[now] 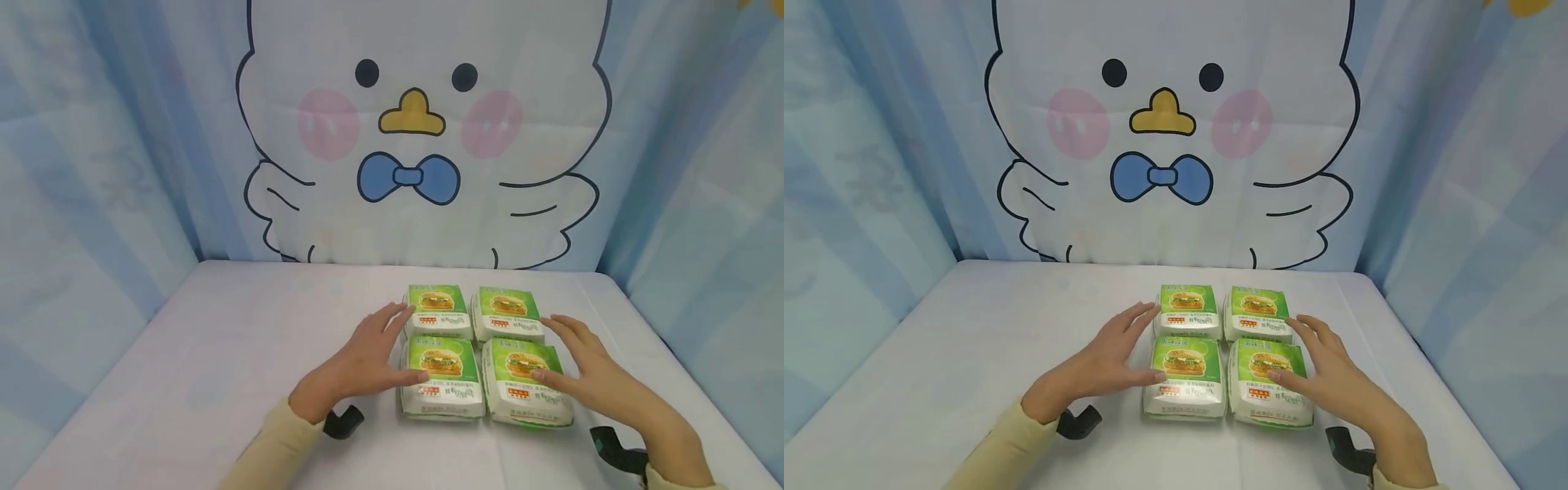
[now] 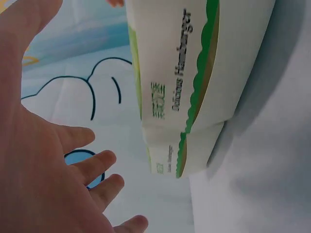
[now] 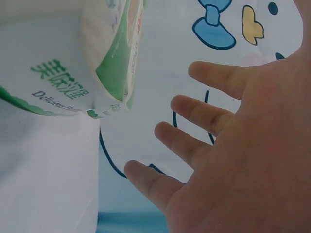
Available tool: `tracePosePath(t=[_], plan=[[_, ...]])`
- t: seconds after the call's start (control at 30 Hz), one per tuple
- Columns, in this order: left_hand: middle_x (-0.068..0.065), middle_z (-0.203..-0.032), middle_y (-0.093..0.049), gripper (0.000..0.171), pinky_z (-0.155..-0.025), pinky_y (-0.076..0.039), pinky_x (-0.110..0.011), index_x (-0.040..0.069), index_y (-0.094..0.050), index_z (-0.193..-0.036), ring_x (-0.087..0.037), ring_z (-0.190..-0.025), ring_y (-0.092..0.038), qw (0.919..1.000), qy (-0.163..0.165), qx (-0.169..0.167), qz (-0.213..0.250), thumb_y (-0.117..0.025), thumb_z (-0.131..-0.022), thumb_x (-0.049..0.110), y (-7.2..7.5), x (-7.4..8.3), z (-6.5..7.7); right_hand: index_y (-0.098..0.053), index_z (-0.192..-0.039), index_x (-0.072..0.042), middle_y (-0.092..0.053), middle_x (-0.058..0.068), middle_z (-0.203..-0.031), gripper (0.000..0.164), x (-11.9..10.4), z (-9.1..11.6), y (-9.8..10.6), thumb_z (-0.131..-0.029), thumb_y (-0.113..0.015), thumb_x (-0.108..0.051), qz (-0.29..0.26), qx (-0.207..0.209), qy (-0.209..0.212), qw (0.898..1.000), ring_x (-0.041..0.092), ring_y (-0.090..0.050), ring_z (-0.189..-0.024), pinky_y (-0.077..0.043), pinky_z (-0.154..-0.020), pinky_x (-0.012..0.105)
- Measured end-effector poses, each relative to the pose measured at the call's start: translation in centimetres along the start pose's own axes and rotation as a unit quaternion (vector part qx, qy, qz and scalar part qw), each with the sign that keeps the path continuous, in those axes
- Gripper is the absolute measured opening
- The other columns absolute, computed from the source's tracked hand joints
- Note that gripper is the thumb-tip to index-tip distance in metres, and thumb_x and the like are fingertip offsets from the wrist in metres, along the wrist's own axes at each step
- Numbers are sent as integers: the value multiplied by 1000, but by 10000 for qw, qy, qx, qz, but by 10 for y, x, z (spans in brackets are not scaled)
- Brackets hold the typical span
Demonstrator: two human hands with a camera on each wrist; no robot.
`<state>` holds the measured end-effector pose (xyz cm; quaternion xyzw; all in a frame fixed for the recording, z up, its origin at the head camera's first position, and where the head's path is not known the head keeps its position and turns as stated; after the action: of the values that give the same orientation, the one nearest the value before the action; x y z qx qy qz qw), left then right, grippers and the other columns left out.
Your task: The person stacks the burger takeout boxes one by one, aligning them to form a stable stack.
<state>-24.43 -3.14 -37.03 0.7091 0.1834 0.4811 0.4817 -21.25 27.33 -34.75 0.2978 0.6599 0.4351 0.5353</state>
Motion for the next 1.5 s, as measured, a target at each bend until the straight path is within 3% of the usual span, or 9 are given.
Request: tracePosePath(t=[0.17, 0.37, 0.53, 0.8, 1.13, 1.5], plan=[[-7, -162, -25, 107, -117, -36, -50, 23, -23, -158, -27, -147, -32, 9991, -79, -288, 313, -72, -75, 69, -10, 8, 0, -33, -149, -14, -27, 19, -151, 86, -4, 2, -2, -83, -75, -50, -17, -82, 135, 9999, 46, -32, -132, -39, -90, 79], [-6, -156, -32, 110, -115, -41, -43, 21, -26, -156, -21, -138, -41, 9988, -163, -424, 204, -77, -70, 68, -19, 8, 1, -41, -143, -17, -30, 13, -147, 84, -8, 1, -13, -77, -79, -52, -143, -462, 181, 9987, 38, -34, -127, -46, -91, 67], [-4, -153, -35, 114, -112, -43, -39, 18, -26, -156, -17, -132, -45, 9986, -219, -468, 129, -80, -68, 66, -22, 7, 2, -44, -142, -20, -29, 14, -148, 88, -7, -3, -23, -71, -82, -56, 41, -683, 69, 9976, 38, -33, -126, -46, -89, 63], [0, -149, -41, 110, -108, -48, -40, 18, -32, -154, -15, -127, -50, 9984, -10, -486, 274, -82, -67, 63, -4, -6, 12, -42, -145, -22, -27, 16, -150, 96, -4, -3, -28, -66, -84, -56, 164, -745, -34, 9971, 40, -32, -126, -46, -87, 65], [2, -150, -43, 108, -110, -46, -47, 20, -37, -151, -23, -136, -47, 9989, 143, -156, 419, -85, -64, 61, 25, -24, 35, -36, -149, -23, -25, 17, -151, 102, 1, -1, -27, -67, -84, -57, 191, -861, -99, 9961, 42, -31, -128, -45, -87, 67], [0, -151, -44, 109, -110, -46, -50, 18, -38, -151, -24, -137, -47, 9991, 304, 36, 309, -86, -63, 61, 44, -40, 46, -29, -153, -24, -17, 20, -153, 110, -3, 0, -34, -65, -87, -54, 30, -1163, 4, 9932, 47, -31, -127, -46, -86, 68]])
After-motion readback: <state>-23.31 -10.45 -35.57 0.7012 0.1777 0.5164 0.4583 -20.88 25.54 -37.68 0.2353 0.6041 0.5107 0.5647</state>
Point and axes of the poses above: each hand's wrist, its own z-axis away from the middle knuckle, its own y-axis out of the back of the hand, x = y × z, the point moved 7 cm from there along -z, towards the middle knuckle
